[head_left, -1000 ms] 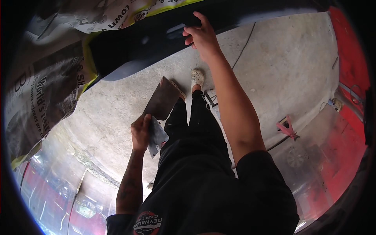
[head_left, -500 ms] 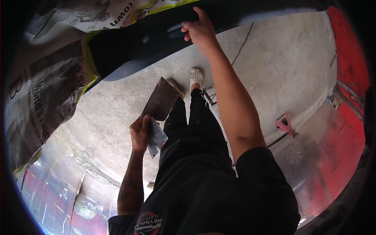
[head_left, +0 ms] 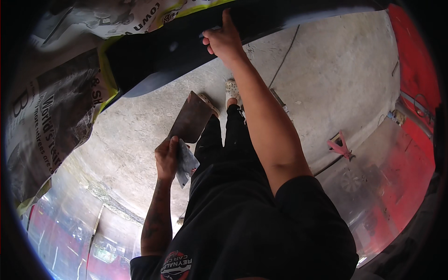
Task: The person is applying body filler or bondo to a section of a vehicle using plastic spreaders.
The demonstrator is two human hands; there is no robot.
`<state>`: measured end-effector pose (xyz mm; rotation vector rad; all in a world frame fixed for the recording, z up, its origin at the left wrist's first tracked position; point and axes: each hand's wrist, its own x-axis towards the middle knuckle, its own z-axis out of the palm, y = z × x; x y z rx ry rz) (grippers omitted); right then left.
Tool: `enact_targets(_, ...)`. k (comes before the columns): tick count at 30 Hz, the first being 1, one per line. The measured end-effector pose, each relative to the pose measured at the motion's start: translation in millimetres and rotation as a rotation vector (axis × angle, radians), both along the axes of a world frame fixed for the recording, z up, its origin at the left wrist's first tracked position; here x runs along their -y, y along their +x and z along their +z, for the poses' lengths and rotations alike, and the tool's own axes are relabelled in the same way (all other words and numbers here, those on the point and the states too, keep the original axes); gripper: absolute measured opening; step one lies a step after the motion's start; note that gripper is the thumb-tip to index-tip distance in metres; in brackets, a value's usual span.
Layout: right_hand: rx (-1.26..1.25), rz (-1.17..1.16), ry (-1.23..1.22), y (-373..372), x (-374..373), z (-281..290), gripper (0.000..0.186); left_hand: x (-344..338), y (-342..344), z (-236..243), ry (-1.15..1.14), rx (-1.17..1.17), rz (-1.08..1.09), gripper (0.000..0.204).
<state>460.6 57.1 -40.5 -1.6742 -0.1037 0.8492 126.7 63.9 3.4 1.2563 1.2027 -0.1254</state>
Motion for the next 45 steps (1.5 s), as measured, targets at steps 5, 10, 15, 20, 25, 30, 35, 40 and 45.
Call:
enact_targets(5,-0.033,0.003,0.019,-4,-2,1,0.092,-1,1,2,-0.01,0.001,0.004,0.043)
enact_targets(10,-0.04,0.013,0.012,-9,-1,2,0.09,-1,2,3,-0.022,0.005,0.001,0.042)
enact_targets(15,-0.061,0.037,0.018,-6,2,-1,0.088,-3,2,2,-0.007,-0.001,-0.02,0.043)
enact_targets(20,-0.044,-0.12,0.084,6,10,-4,0.084,-3,6,3,0.011,-0.002,-0.036,0.043)
enact_targets(25,-0.123,-0.087,0.154,13,4,-11,0.087,-3,4,4,0.03,-0.019,-0.051,0.044)
enact_targets(30,-0.096,-0.105,0.093,-2,-2,-1,0.083,-4,5,7,0.019,-0.026,-0.049,0.044)
enact_targets(35,0.018,-0.081,0.06,-15,-6,-2,0.08,-3,9,7,0.06,0.003,-0.049,0.049)
enact_targets(40,0.033,0.033,0.009,-18,5,-12,0.076,-3,11,6,0.037,-0.002,-0.052,0.048)
enact_targets(45,0.215,-0.001,0.062,-36,65,10,0.059,0,34,20,-0.036,0.043,-0.005,0.049)
